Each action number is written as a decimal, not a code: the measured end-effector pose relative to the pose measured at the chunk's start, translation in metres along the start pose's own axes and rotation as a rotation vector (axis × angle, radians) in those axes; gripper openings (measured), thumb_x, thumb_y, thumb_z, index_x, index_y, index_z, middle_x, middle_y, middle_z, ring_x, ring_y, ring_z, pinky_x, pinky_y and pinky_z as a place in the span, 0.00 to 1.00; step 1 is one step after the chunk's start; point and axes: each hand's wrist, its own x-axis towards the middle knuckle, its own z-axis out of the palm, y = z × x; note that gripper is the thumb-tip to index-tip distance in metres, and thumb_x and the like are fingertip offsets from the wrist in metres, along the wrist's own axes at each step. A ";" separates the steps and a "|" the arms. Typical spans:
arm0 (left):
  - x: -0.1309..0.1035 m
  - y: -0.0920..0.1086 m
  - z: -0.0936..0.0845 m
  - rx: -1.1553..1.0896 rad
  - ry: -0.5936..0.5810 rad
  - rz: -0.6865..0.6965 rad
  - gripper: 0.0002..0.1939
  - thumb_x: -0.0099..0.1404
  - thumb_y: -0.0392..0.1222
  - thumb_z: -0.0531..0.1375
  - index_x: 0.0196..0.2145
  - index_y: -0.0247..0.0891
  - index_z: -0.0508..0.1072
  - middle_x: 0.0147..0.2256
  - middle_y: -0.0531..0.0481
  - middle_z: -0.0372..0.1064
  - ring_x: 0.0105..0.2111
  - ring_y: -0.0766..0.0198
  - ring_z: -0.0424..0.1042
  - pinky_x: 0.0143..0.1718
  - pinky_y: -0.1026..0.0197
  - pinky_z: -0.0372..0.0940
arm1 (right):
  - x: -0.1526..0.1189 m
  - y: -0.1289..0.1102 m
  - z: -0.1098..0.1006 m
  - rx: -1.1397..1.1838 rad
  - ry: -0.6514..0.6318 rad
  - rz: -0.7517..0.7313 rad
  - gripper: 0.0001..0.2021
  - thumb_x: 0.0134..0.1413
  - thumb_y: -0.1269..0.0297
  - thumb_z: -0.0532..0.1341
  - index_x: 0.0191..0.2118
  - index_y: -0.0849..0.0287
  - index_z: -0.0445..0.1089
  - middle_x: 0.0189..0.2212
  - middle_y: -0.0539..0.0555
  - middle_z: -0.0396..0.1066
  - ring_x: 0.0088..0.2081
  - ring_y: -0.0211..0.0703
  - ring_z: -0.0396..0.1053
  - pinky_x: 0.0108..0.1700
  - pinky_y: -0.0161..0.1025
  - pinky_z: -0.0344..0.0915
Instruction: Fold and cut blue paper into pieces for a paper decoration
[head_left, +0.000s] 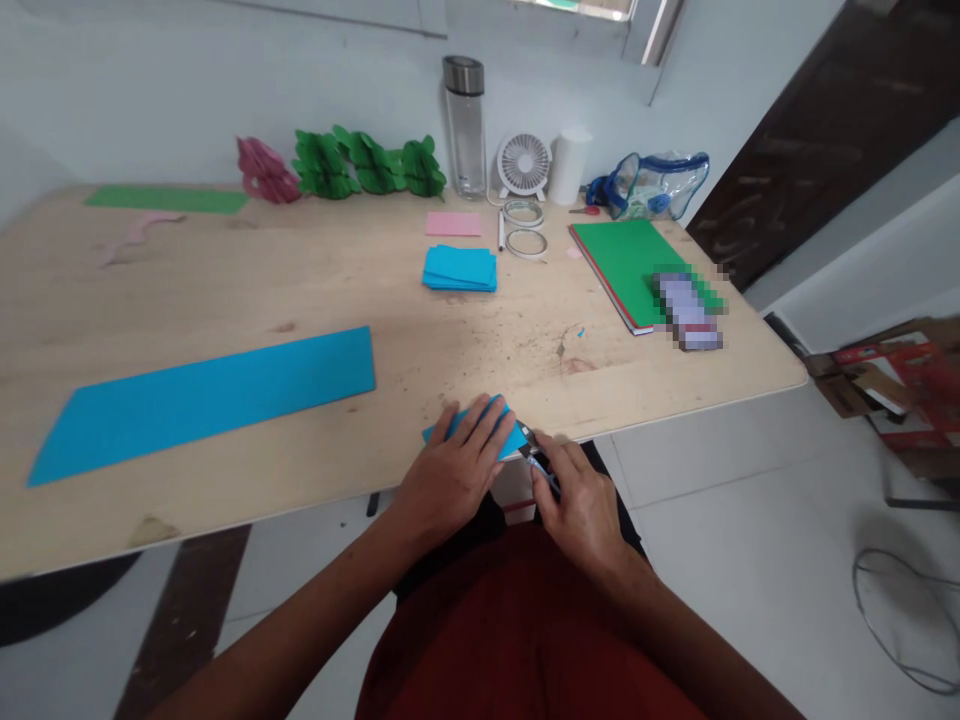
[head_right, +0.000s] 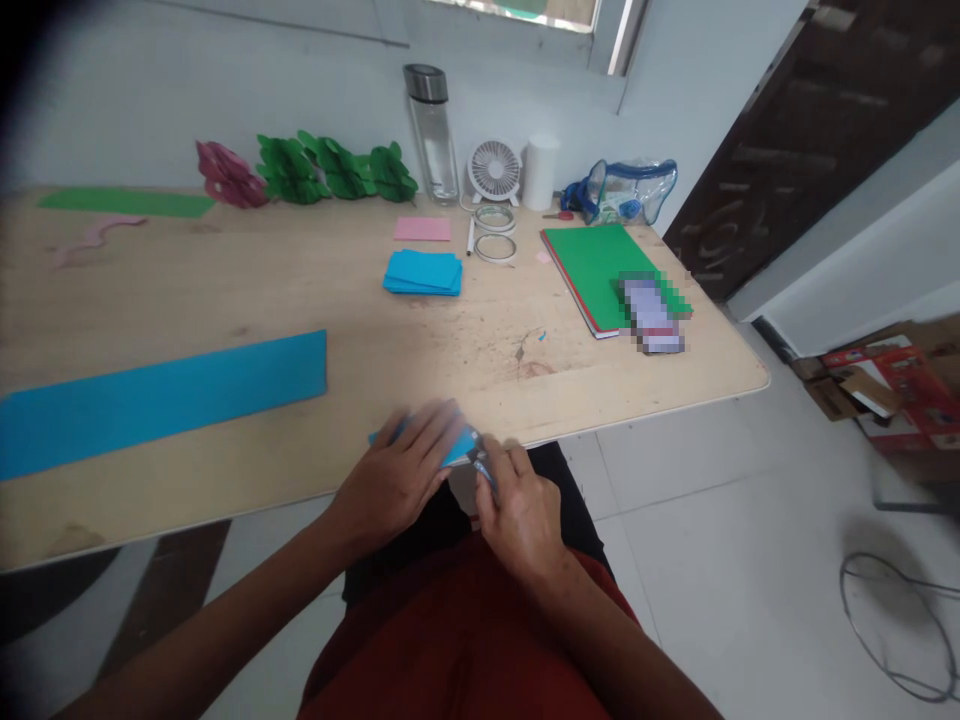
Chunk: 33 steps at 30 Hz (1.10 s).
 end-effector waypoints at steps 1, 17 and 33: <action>0.000 0.000 0.000 0.000 -0.001 0.005 0.24 0.71 0.39 0.46 0.62 0.30 0.60 0.63 0.38 0.55 0.64 0.47 0.53 0.62 0.41 0.50 | -0.001 0.001 0.001 0.005 0.006 -0.006 0.20 0.64 0.64 0.50 0.59 0.60 0.63 0.49 0.61 0.71 0.44 0.47 0.73 0.41 0.40 0.72; -0.003 -0.004 0.007 0.005 0.011 0.026 0.24 0.71 0.41 0.48 0.62 0.32 0.60 0.64 0.40 0.54 0.65 0.49 0.51 0.63 0.43 0.48 | -0.001 0.007 0.006 0.004 0.051 -0.022 0.20 0.65 0.64 0.50 0.58 0.61 0.65 0.45 0.62 0.72 0.43 0.47 0.74 0.42 0.40 0.73; -0.011 -0.012 0.000 -0.030 -0.006 0.164 0.25 0.71 0.41 0.47 0.63 0.34 0.58 0.64 0.41 0.55 0.65 0.51 0.52 0.64 0.45 0.47 | -0.007 0.004 0.012 -0.021 0.040 -0.043 0.20 0.65 0.63 0.50 0.59 0.61 0.65 0.42 0.61 0.73 0.37 0.45 0.74 0.36 0.37 0.72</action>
